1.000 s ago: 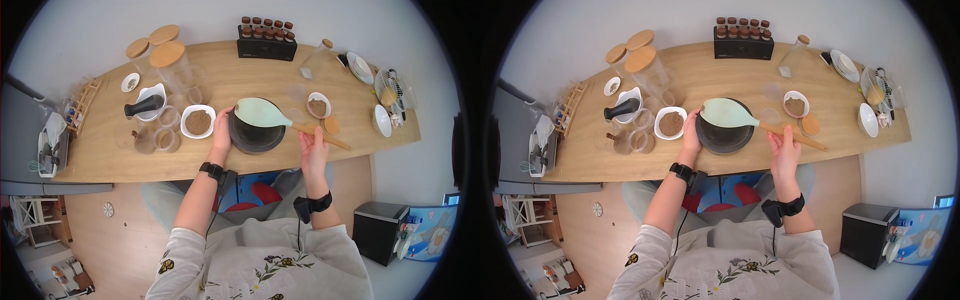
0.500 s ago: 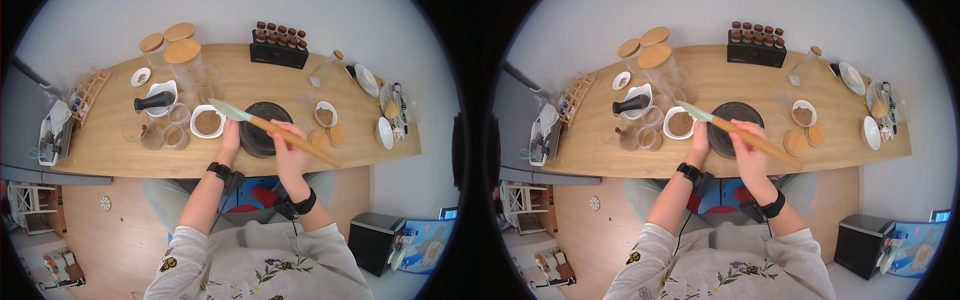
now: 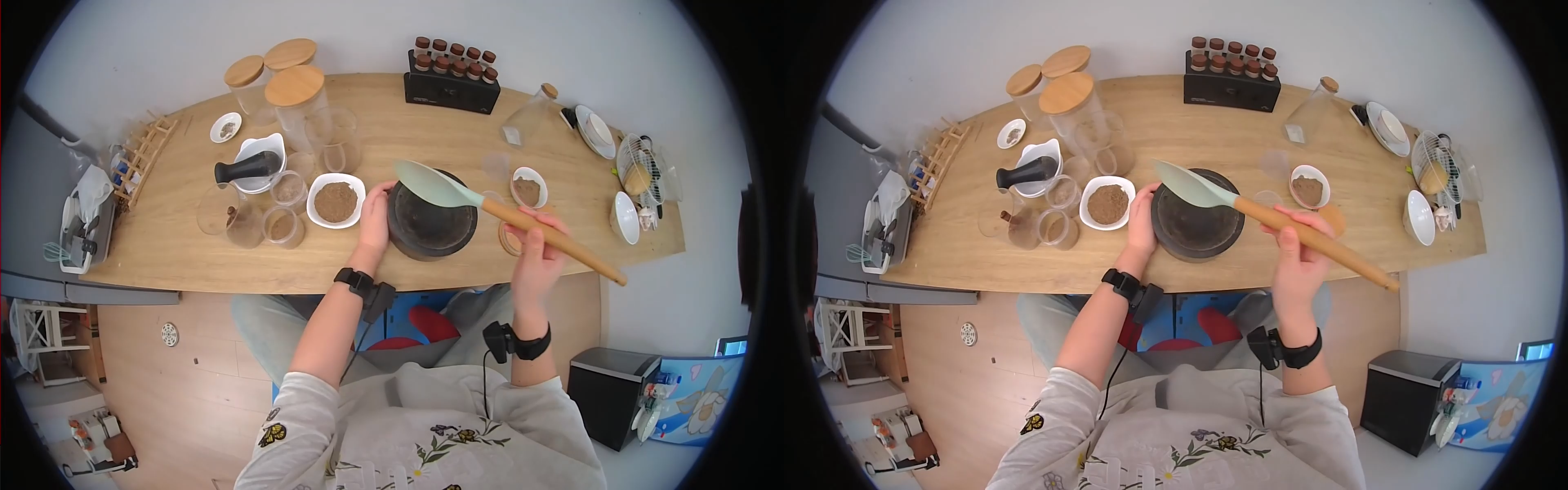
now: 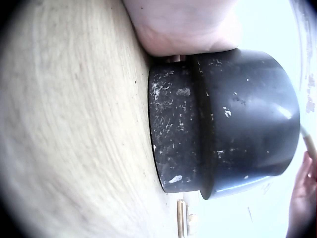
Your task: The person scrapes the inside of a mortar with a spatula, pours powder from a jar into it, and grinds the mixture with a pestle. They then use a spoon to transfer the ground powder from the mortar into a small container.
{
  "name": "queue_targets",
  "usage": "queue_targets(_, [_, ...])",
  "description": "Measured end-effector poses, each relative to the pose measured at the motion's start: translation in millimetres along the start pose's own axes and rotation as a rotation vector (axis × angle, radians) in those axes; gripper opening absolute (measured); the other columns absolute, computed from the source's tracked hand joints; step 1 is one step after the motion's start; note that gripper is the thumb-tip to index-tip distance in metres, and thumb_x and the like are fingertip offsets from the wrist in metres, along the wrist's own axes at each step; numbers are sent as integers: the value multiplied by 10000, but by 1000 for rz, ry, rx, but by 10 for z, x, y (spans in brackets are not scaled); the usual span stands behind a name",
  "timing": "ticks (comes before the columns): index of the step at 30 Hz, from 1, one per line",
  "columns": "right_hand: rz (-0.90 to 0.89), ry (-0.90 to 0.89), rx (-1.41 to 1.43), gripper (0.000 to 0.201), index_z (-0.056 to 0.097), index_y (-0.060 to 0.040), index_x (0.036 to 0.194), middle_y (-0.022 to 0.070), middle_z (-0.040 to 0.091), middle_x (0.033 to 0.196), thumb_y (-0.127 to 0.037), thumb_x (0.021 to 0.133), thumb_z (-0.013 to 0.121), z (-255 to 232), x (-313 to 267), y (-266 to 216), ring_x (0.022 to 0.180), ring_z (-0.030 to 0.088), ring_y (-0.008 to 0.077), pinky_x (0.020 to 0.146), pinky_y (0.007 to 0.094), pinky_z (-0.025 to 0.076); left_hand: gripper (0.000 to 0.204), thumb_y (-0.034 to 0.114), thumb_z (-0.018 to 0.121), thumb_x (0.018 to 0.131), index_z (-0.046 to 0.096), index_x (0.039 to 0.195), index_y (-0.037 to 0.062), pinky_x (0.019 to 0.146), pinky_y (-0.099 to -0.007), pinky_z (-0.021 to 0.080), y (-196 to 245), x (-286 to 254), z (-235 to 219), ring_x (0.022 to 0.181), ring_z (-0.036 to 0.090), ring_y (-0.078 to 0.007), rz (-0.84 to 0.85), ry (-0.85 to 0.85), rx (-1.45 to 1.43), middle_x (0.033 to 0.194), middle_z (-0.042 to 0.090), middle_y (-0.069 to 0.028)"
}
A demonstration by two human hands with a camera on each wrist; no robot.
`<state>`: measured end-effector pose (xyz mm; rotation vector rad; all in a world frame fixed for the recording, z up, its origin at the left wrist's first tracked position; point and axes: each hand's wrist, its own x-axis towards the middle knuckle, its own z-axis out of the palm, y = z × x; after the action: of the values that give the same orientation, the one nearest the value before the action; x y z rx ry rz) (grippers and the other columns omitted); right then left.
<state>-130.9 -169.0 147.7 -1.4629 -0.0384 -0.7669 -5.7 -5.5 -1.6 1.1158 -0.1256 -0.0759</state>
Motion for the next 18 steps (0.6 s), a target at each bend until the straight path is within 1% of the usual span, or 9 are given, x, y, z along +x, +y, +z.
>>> queue_targets(3, [110,19,-112,164,458,9,982,146,532,975,-46,841,521,-165,66,-117,858,578,206,723,299,511,315,130,301,865,530,1013,-27,805,-259,412,-57,33,-28,896,520,-151,-6,-12,-18,991,567,-93])
queue_targets(6, [218,36,-311,134,489,12,917,105,543,902,-56,824,557,-217,134,-148,806,583,159,657,252,496,325,164,309,877,524,1025,-30,821,-268,416,-39,20,-19,909,526,-163,0,-11,-15,997,569,-100])
queue_targets(9, [107,-33,-552,129,508,11,861,62,545,810,-80,813,585,-268,281,-34,689,583,129,594,216,472,313,100,306,835,535,998,-38,806,-251,400,10,5,13,892,512,-154,-30,-2,-81,964,571,-90])
queue_targets(12, [150,-69,-485,156,488,19,893,57,539,750,-79,815,580,-186,458,-27,599,572,117,552,207,470,314,101,301,838,532,1000,-36,799,-253,403,-7,16,7,883,517,-155,-20,-1,-64,957,574,-91])
queue_targets(15, [292,33,-312,175,458,26,911,69,539,729,-78,822,567,-215,528,249,552,566,114,503,205,467,316,103,294,842,531,1004,-31,793,-256,407,-36,28,-9,877,520,-156,-48,-9,-92,953,575,-92])
queue_targets(18, [410,62,-198,178,427,21,917,82,538,730,-85,837,546,-289,455,375,551,569,115,471,209,465,338,198,324,874,524,1031,-25,813,-272,420,-64,34,-34,906,531,-162,2,-19,-5,987,572,-96])
